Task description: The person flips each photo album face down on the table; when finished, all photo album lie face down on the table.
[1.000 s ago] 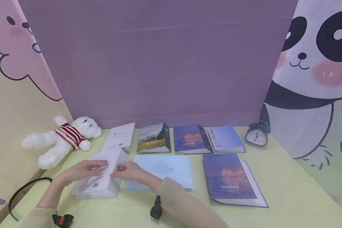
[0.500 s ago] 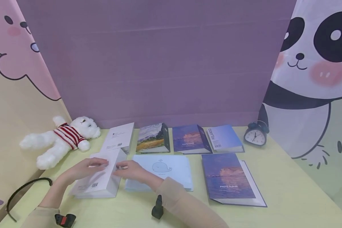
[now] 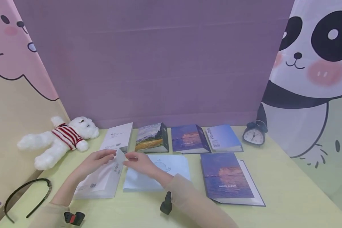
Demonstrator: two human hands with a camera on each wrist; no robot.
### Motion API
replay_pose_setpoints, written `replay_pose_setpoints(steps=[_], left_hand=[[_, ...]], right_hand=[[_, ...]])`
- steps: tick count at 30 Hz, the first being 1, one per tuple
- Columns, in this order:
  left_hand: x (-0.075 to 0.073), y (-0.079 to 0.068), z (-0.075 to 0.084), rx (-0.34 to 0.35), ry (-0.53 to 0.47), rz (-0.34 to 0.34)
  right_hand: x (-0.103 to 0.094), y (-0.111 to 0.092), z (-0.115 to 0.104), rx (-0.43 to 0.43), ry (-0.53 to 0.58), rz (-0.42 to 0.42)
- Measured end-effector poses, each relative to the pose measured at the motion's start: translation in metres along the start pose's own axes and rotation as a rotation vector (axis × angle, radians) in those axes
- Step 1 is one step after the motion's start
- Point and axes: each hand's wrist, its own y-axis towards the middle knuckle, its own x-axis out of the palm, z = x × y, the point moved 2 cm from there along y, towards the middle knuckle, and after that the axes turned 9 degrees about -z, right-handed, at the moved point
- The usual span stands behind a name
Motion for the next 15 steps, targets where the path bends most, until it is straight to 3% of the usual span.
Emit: replay_pose_setpoints(steps=[3,8,11,15], left_hand=[[0.007,0.006,0.006,0.022,-0.039,0.007],[0.020,0.016,0.009,-0.042,-0.067,-0.017],[0.027,0.021,0.008,-0.105,-0.073,-0.055],[0.036,0.022,0.013,-0.163,-0.143,-0.170]], right_hand=[[-0.009,-0.004,0.004,0.005,-0.009,0.011],[-0.022,-0.013,0.009,0.000,-0.043,0.017],[-0.028,-0.018,0.013,-0.005,-0.073,0.019],[-0.035,-0.025,0.019,-0.006,-0.102,0.019]])
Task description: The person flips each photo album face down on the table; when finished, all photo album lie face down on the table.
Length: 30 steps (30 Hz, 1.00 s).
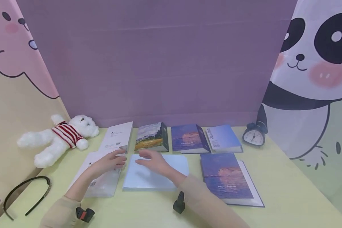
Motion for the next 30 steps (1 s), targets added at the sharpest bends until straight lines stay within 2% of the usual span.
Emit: replay_pose_setpoints(steps=[3,6,9,12,19,24,30], left_hand=[[0.006,-0.001,0.008,-0.041,0.013,-0.062],[0.010,-0.001,0.012,-0.081,0.050,-0.085],[0.013,0.000,0.007,-0.106,0.026,-0.106],[0.016,0.001,0.002,-0.115,-0.023,-0.134],[0.019,0.002,0.000,-0.120,-0.081,-0.123],[0.018,0.004,-0.002,-0.092,-0.145,-0.090],[0.018,0.007,-0.003,-0.052,-0.233,-0.092]], right_hand=[[-0.004,-0.004,0.004,0.000,-0.010,-0.003],[-0.006,-0.006,0.008,0.004,-0.001,-0.017],[-0.006,-0.008,0.012,0.010,0.014,-0.040],[-0.006,-0.011,0.014,0.016,-0.016,-0.072],[-0.005,-0.012,0.017,0.068,-0.127,-0.165],[-0.005,-0.011,0.017,0.082,-0.156,-0.170],[-0.004,-0.010,0.016,0.083,-0.165,-0.157]])
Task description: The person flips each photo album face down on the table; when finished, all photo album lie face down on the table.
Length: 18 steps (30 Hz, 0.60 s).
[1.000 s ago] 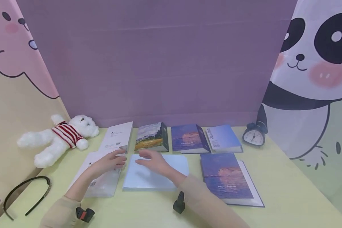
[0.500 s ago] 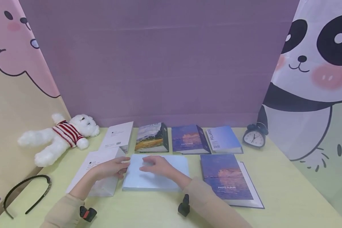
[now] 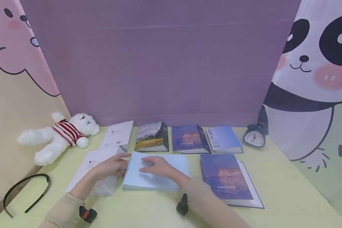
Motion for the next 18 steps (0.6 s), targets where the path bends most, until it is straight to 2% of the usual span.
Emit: replay_pose_setpoints(steps=[9,18], left_hand=[[-0.007,0.005,-0.005,0.068,-0.082,-0.004],[-0.011,0.007,-0.004,0.078,-0.174,-0.058]], right_hand=[[0.000,-0.002,-0.006,0.013,-0.027,0.040],[0.001,-0.005,-0.021,0.017,-0.046,0.015]])
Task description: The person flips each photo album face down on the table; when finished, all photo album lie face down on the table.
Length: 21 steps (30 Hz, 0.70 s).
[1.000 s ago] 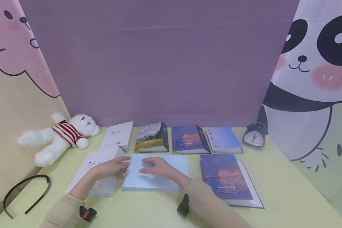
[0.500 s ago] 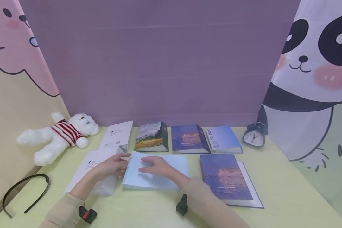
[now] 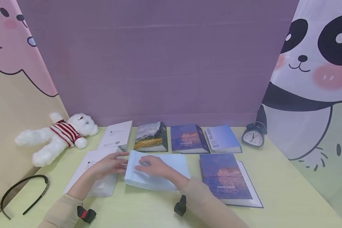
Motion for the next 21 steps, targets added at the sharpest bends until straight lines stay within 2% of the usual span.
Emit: replay_pose_setpoints(steps=[5,11,15,21], left_hand=[[0.001,-0.002,0.001,0.029,-0.022,-0.028],[0.004,-0.004,0.003,0.076,-0.034,-0.014],[0.005,-0.004,0.006,0.101,-0.021,0.012],[0.007,-0.005,0.009,0.118,-0.012,0.020]], right_hand=[[0.001,-0.004,-0.011,-0.002,-0.046,-0.002],[0.006,-0.006,-0.025,0.004,-0.119,0.041],[0.010,-0.008,-0.035,-0.003,-0.082,0.047],[0.015,-0.011,-0.043,0.032,-0.025,-0.013]])
